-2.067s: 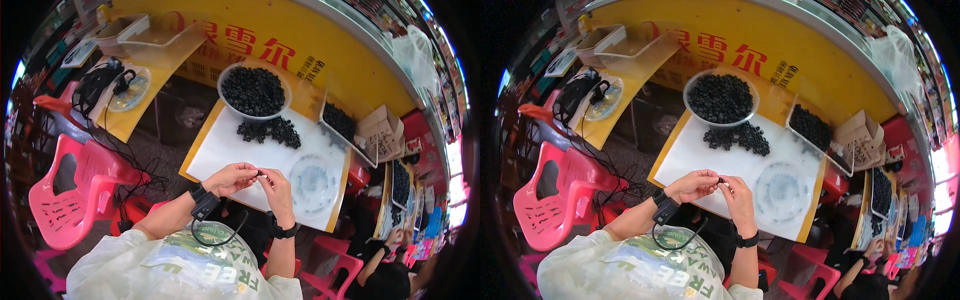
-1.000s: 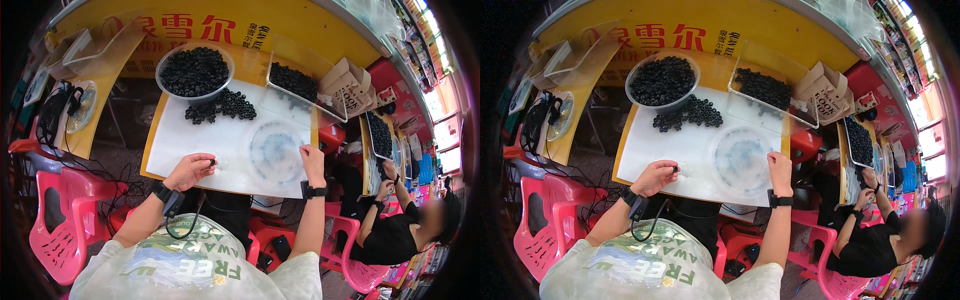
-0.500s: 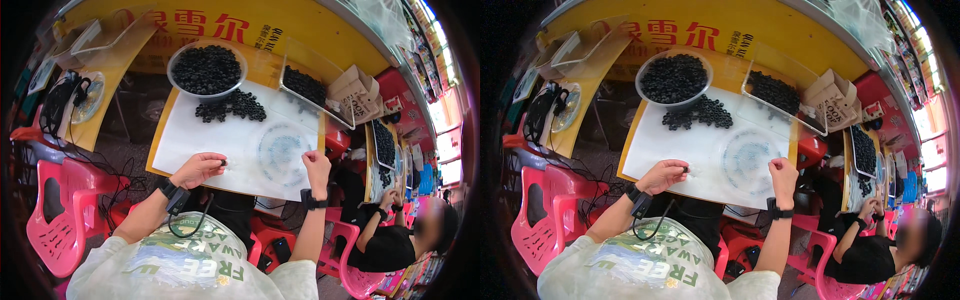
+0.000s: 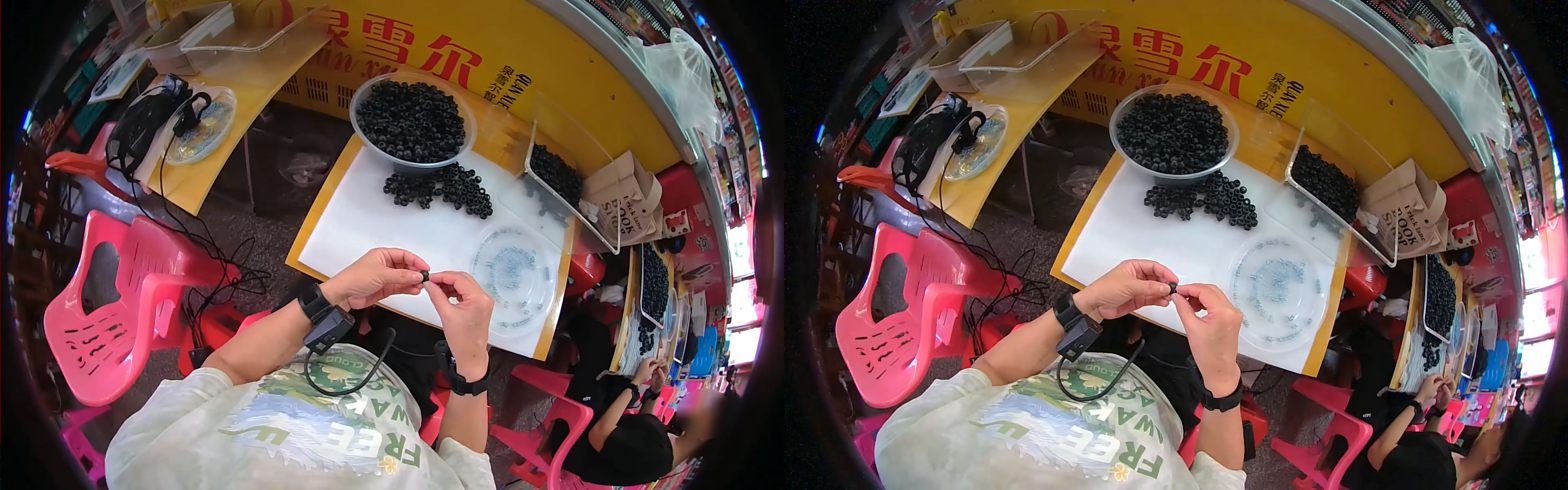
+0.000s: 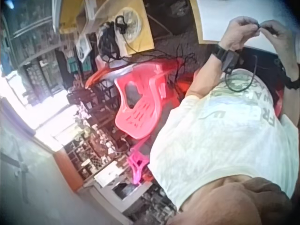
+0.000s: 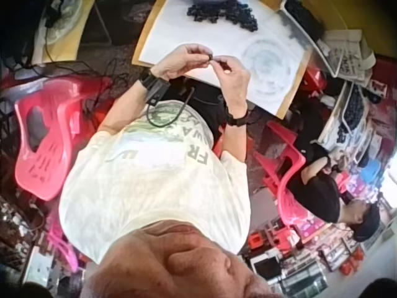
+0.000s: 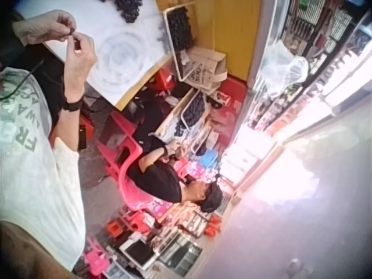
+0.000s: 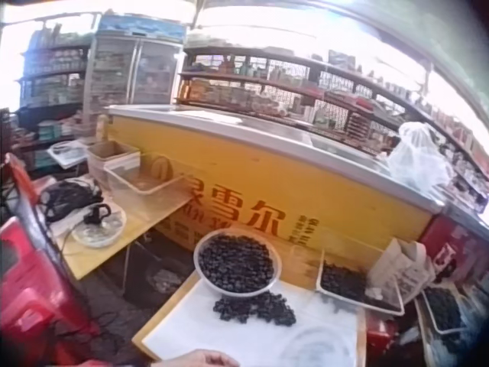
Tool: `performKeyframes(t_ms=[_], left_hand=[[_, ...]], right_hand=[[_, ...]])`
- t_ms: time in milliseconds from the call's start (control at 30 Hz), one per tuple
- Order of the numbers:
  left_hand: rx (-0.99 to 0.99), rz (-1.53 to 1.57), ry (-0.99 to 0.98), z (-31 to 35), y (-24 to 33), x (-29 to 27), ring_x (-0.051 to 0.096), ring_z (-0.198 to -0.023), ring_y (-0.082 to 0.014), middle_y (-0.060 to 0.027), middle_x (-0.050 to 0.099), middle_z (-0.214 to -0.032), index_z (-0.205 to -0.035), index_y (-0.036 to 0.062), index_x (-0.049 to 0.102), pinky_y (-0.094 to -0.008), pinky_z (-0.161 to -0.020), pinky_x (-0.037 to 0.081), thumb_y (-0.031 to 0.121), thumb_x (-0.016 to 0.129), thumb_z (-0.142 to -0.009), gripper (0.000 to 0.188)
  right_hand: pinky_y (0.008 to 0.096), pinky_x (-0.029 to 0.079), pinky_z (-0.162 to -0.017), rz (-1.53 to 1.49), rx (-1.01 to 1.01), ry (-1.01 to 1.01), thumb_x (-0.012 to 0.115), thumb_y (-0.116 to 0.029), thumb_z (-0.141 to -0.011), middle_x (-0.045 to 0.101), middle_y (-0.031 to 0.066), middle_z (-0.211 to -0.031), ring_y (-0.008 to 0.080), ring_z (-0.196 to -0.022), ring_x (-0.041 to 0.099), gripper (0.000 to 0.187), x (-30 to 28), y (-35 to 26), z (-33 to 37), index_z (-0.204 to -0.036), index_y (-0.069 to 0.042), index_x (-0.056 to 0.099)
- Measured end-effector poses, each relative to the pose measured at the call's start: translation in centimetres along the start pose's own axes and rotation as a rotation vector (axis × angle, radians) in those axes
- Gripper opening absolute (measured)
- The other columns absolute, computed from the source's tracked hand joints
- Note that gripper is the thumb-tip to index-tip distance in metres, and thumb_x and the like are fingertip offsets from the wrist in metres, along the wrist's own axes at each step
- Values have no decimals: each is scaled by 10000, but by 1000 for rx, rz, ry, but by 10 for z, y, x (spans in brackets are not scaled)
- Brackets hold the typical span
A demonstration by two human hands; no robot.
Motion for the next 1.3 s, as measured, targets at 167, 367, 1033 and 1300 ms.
performKeyframes(t_ms=[167, 367, 1033, 1300], left_hand=[[-63, -87, -21, 4, -3, -9, 664, -875, -135, -65, 676, -989, -1103, 9, 659, -263, -837, 563, 52, 686, -898, 211], [-206, 95, -91, 13, -16, -25, 675, -887, -153, -100, 686, -999, -1100, -1, 649, -249, -795, 583, 33, 658, -908, 195], [-2, 426, 168, 35, 4, -67, 661, -882, -136, -93, 650, -1037, -1176, 4, 572, -218, -799, 592, 55, 613, -948, 238], [32, 301, 153, 17, 10, -45, 667, -855, -130, -76, 663, -1009, -1154, 14, 595, -226, -789, 580, 59, 642, -932, 231]], right_hand=[[248, 486, -613, -8, 32, -51, 748, -19, -789, 672, 61, -788, 113, -660, 607, 147, 13, 13, 3, -917, 15, 686], [212, 436, -612, -379, 255, -347, 739, -46, -818, 616, 6, -756, 50, -655, 527, 177, 50, 47, -6, -985, -30, 685], [367, 512, -706, 360, -131, 43, 650, -14, -804, 645, 156, -803, 275, -742, 638, 196, 52, 71, -113, -992, -4, 703], [203, 477, -713, -422, 238, -50, 706, -24, -856, 680, 8, -866, 58, -763, 586, 174, 48, 49, -31, -1022, 28, 713]])
Point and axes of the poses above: each hand's wrist, its own z-axis away from the middle knuckle, its own x-axis out of the palm, y = z × x, the point moved 9 cm from there along -z, towards the middle knuckle
